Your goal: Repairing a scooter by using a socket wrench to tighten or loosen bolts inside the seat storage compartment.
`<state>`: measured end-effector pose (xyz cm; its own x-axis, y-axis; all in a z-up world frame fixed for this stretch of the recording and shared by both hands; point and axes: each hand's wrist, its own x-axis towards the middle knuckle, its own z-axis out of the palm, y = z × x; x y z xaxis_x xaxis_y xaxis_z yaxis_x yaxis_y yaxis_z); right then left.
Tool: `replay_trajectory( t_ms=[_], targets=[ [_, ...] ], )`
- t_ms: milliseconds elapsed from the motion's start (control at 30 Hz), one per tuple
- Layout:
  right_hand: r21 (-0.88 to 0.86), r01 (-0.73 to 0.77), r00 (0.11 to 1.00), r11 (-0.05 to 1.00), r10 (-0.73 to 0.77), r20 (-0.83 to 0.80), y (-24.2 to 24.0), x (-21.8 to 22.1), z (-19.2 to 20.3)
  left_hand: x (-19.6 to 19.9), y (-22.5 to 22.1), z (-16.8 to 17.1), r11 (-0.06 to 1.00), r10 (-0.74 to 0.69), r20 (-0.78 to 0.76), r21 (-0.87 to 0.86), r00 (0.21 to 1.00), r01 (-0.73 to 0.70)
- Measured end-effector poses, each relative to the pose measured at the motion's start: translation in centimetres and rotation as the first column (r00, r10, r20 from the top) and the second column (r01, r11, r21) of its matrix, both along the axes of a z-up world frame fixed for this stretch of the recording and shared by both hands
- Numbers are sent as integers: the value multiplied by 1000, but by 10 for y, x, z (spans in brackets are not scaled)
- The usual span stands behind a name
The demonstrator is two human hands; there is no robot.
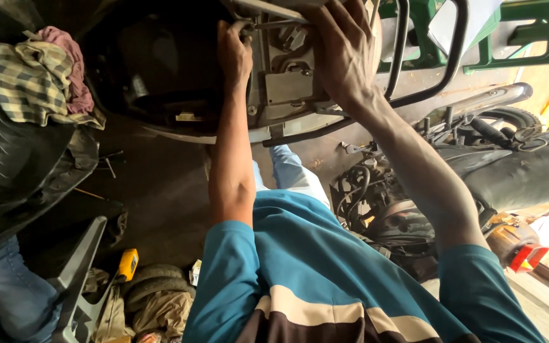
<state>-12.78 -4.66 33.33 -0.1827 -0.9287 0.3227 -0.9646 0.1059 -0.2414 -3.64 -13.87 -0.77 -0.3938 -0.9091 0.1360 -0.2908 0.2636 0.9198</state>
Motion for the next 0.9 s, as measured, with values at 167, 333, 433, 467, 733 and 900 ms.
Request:
replay_trajectory(
  t_ms=[167,333,433,467,733,900],
  targets=[
    [65,-5,999,998,3,33,0,-2,-2,-7,5,-39,982,38,-65,-180,997,-49],
    [58,-20,1000,998,19,18,1,-3,-2,-9,7,-40,940,100,-23,-325,995,-102],
    [61,-26,999,998,24,30,0,-4,-3,-11,8,-53,930,116,4,-353,993,-107],
    [67,-27,999,997,24,44,0,-4,-3,-11,8,-60,970,59,-5,-235,998,-59],
    [102,-134,989,986,127,75,-4,-24,-12,-9,8,-37,941,113,-13,-319,994,-111],
    [97,-51,993,994,41,111,-10,-26,-17,-4,3,-14,973,69,-26,-219,997,-74]
  ],
)
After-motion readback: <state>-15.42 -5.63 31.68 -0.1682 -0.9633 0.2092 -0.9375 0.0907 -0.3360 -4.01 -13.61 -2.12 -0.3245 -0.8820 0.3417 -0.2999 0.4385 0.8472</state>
